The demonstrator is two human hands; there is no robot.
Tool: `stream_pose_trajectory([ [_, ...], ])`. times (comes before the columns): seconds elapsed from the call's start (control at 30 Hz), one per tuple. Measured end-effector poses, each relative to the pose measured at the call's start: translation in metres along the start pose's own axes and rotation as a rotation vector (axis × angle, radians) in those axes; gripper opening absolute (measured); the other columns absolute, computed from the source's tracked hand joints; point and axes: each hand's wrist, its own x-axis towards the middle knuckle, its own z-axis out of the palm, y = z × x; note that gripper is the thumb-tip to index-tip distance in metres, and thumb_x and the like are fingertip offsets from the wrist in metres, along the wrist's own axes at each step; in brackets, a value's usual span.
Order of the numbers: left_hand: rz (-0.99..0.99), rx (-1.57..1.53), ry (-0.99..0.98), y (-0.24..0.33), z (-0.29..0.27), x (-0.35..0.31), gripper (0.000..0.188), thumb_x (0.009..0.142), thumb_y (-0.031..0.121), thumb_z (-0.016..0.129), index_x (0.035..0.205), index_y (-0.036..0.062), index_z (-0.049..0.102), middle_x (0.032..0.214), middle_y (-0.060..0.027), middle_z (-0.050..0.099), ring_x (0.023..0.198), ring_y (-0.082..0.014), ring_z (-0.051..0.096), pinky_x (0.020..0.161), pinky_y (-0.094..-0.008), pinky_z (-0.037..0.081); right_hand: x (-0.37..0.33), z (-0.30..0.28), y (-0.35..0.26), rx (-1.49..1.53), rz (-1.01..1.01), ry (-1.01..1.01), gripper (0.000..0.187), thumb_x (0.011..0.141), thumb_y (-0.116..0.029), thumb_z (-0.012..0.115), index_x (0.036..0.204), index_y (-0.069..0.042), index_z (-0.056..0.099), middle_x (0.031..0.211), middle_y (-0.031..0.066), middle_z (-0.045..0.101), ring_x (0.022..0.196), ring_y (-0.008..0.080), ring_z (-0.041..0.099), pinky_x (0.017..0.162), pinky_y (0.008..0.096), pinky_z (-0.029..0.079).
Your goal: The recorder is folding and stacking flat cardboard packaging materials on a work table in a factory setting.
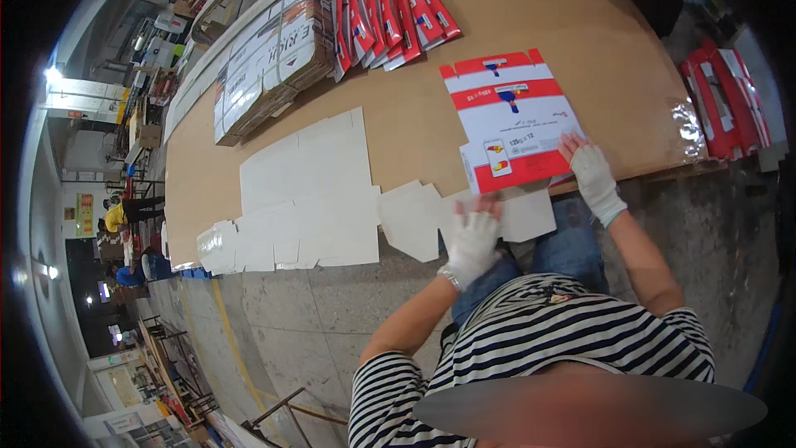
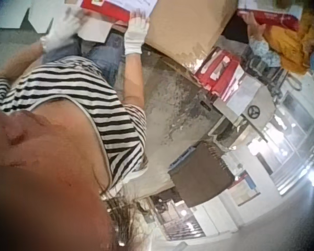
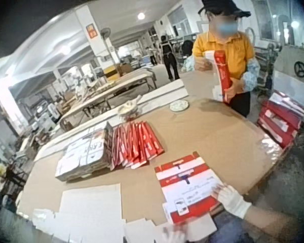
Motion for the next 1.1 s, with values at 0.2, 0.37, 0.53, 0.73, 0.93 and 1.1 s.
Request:
stream_pose_trajectory([
  [0.2,0.039,-0.297,0.352,-0.080,-0.004,-0.029,0.042,0.076,0.008,0.064,0.117,0.0034,0.058,0.120,-0.0109,0.057,0.114,-0.0302,0.053,0.097,-0.0429,0.044,-0.009,0.012,0.014,0.021,0.044,-0.070,0.047,0.088,-0.011,0.043,0.134,-0.006,0.050,0.140,0.0100,0.049,0.131,0.0278,0.045,0.111,0.0424,0.033],
  [0.37,0.015,-0.606,0.317,-0.104,-0.009,-0.012,0.024,0.075,0.005,0.066,0.098,0.0059,0.066,0.101,-0.0078,0.061,0.097,-0.0286,0.057,0.081,-0.0391,0.050,-0.014,0.018,0.024,0.081,0.085,-0.069,0.047,0.088,-0.008,0.044,0.135,-0.004,0.049,0.139,0.0117,0.049,0.131,0.0281,0.045,0.111,0.0423,0.032],
  [0.53,-0.374,-0.651,0.504,-0.082,0.007,0.027,0.021,0.073,0.005,0.067,0.094,0.0087,0.070,0.098,-0.0075,0.063,0.096,-0.0277,0.059,0.077,-0.0357,0.049,-0.026,0.015,0.028,0.424,0.335,0.050,0.063,0.078,0.002,0.047,0.141,-0.005,0.043,0.143,0.0133,0.046,0.133,0.0291,0.042,0.111,0.0422,0.032],
  [0.73,-0.291,-0.200,0.352,-0.083,0.013,0.041,0.069,0.079,0.036,0.067,0.138,0.0072,0.045,0.145,-0.0156,0.037,0.136,-0.0392,0.028,0.110,-0.0571,0.018,0.013,-0.014,-0.023,0.171,0.014,-0.289,0.067,0.072,-0.008,0.059,0.138,-0.013,0.048,0.144,0.0089,0.044,0.138,0.0298,0.035,0.114,0.0506,0.023],
  [0.93,-0.156,-0.139,0.081,-0.075,-0.031,0.017,0.100,0.074,0.059,0.066,0.149,0.0059,0.027,0.157,-0.0166,0.017,0.146,-0.0378,0.006,0.110,-0.0656,0.001,0.035,0.001,-0.061,0.273,-0.157,-0.354,0.055,0.080,-0.029,0.065,0.132,-0.013,0.053,0.145,0.0063,0.044,0.139,0.0286,0.032,0.114,0.0578,0.016],
  [1.1,-0.269,0.313,0.206,-0.122,-0.018,-0.037,0.109,0.064,0.037,0.083,0.150,0.0076,0.022,0.157,-0.0194,0.014,0.145,-0.0393,0.009,0.113,-0.0626,0.005,0.029,0.001,-0.063,0.272,-0.122,-0.357,0.056,0.081,-0.030,0.065,0.134,-0.014,0.053,0.146,0.0058,0.043,0.141,0.0283,0.031,0.114,0.0588,0.014],
])
